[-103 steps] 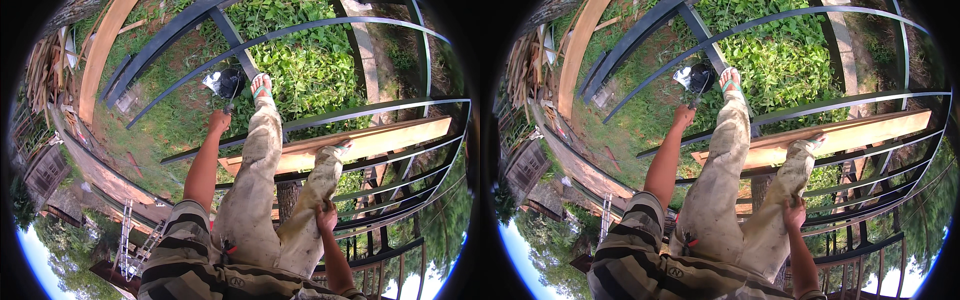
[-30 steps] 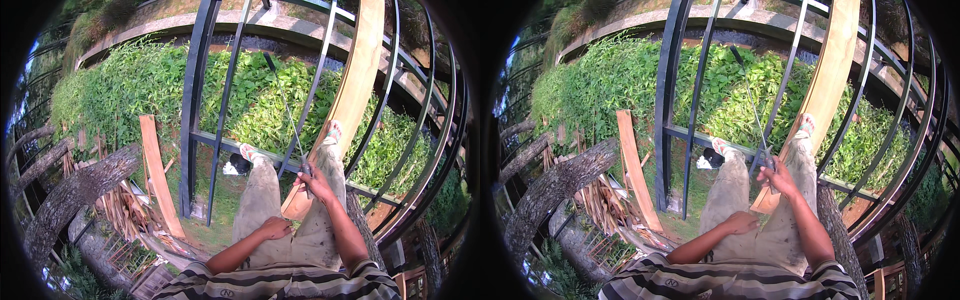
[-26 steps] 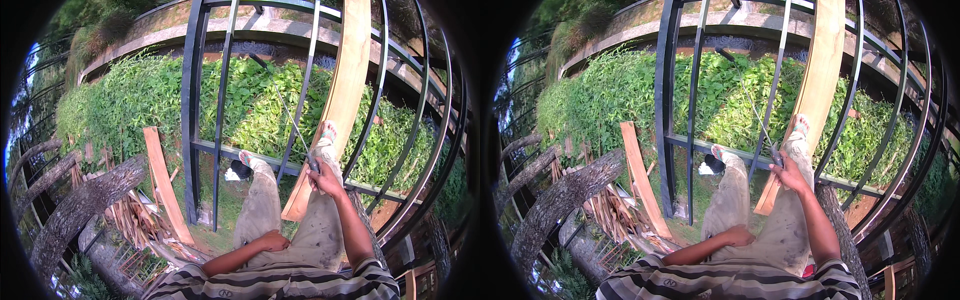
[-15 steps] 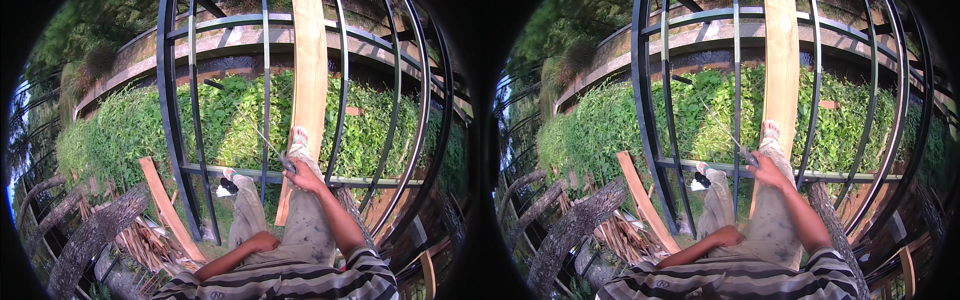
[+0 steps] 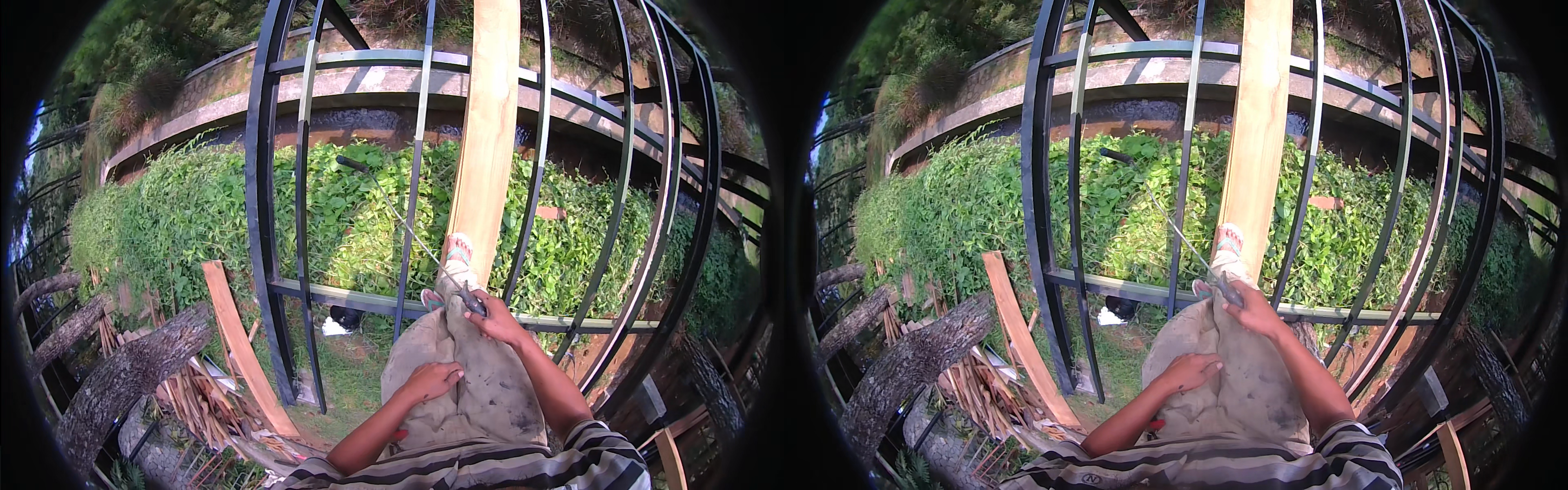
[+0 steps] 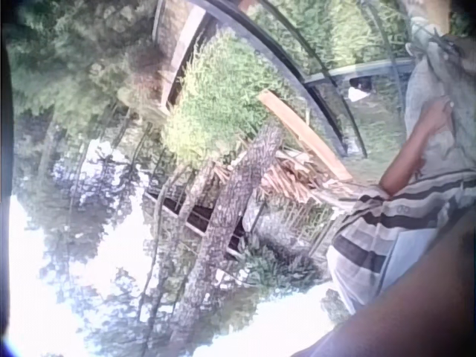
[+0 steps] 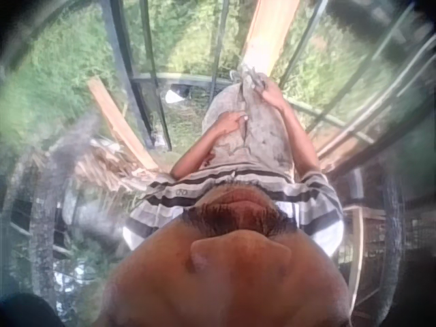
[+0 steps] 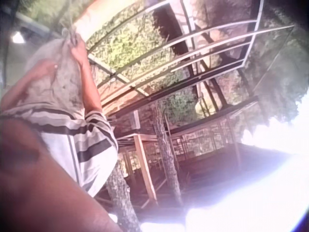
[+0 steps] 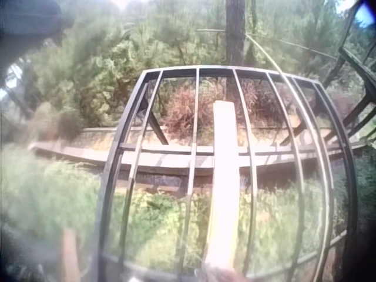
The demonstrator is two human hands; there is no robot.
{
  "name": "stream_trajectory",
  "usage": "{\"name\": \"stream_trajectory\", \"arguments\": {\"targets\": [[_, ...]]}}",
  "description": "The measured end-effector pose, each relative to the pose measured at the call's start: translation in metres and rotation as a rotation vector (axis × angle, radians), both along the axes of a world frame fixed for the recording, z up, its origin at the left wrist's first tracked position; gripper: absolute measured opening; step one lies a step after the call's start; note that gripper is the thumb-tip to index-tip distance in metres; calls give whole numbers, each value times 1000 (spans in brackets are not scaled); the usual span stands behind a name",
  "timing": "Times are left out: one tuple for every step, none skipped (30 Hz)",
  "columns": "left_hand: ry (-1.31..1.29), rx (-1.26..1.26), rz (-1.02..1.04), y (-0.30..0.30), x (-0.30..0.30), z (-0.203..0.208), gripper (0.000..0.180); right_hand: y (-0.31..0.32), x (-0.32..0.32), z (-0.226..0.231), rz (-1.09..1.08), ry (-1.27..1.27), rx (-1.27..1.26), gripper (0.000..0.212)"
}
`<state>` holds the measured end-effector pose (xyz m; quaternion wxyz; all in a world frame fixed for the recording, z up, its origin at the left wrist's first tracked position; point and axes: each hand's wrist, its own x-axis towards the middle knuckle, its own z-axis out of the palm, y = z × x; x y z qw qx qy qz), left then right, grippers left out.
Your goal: The person picks up a long wood plank from a metal frame structure, carries it down to a grassy area, and then places it back onto the metal frame.
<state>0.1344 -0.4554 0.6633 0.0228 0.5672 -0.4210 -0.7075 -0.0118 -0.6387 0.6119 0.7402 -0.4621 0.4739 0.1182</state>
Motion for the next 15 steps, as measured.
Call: {"name": "stream_trajectory", "arguments": {"targets": [[-35,-4,83,4,-3,-10,33,-1,-1,-1,-5,19,7,37],[-71,0,171,13,-10,-23,33,-3,2,6,-7,37,19,37],[-111,6,259,24,-17,-36,33,-3,6,12,-8,51,34,37],[-136,0,297,41,-25,-49,33,-4,12,18,6,57,-7,39],[-165,14,290,49,-28,-55,34,-6,15,21,-2,66,-33,40],[-193,37,287,56,-34,-56,34,-7,15,24,-8,76,-53,40],[-222,60,283,63,-39,-56,35,-8,15,26,-13,84,-73,41],[-212,37,303,70,-43,-55,35,-11,19,26,-10,74,-124,43],[-204,13,320,76,-44,-54,35,-17,20,28,-37,61,-138,43],[-196,-11,336,80,-45,-56,36,-25,21,31,-65,47,-153,43],[-202,-32,334,84,-44,-58,36,-31,26,34,-98,39,-162,44],[-208,-53,330,86,-43,-60,36,-41,32,41,-98,40,-167,46],[-214,-74,326,87,-41,-63,36,-47,34,42,-102,85,-186,44],[-218,-63,343,82,-41,-64,36,-57,35,43,-106,54,-201,44],[-222,-51,359,75,-39,-65,36,-69,36,44,-110,24,-215,44]]}}
